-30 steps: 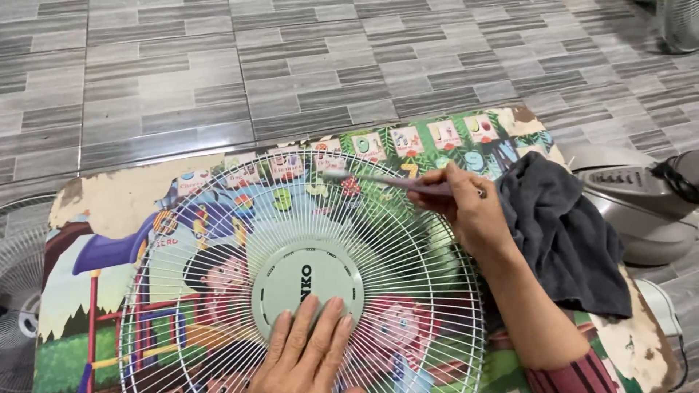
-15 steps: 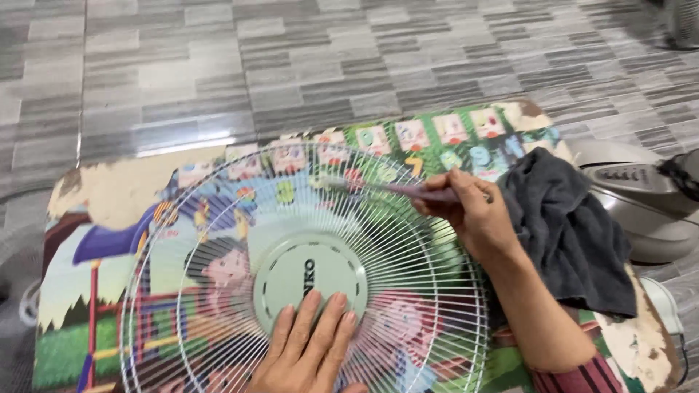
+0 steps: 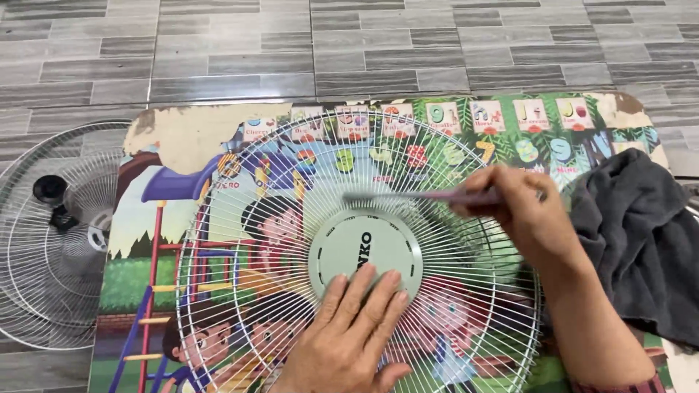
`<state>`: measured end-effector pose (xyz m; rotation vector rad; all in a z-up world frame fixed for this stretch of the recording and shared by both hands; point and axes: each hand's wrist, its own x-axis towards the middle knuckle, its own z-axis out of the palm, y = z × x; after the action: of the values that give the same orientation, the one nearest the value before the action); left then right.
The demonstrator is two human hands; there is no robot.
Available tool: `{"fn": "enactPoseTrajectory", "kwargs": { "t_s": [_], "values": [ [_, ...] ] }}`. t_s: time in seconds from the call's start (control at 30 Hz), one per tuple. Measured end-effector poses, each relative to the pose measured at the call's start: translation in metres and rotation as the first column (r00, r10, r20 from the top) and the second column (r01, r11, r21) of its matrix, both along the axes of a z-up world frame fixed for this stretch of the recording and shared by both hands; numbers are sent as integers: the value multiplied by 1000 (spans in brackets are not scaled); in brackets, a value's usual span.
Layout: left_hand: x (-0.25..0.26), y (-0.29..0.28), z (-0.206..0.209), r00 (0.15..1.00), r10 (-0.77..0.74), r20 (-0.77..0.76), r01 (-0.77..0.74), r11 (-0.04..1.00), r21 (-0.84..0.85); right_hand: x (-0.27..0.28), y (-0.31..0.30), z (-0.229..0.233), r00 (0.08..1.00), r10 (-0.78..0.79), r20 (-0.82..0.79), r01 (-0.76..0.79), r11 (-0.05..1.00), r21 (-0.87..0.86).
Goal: Cleaning the grill of a fan cover using a toothbrush
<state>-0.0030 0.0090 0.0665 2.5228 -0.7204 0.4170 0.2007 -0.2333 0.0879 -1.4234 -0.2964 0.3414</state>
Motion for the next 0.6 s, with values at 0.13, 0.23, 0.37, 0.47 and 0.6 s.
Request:
{"fn": "enactPoseTrajectory", "kwargs": {
  "t_s": [0.13,0.23,0.37,0.47,0.6],
  "values": [
    [-1,-1,-4,1000,10,9,-10,1000,-11,16,6,-3,968,-251,22,250,968,24],
    [-1,0,-6,1000,4,-8,-5,1000,-14,3,8,3,999,37,32,-38,999,19],
    [-1,0,-6,1000,3,-10,-3,1000,-14,17,5,-2,995,66,80,-66,998,-2],
    [-2,0,-3,999,-3,-38,2,999,-32,26,0,-10,970,-242,11,242,970,23],
    [-1,0,-2,999,-8,-40,6,999,-32,15,-1,-6,994,-98,48,98,995,0]
  ]
}}
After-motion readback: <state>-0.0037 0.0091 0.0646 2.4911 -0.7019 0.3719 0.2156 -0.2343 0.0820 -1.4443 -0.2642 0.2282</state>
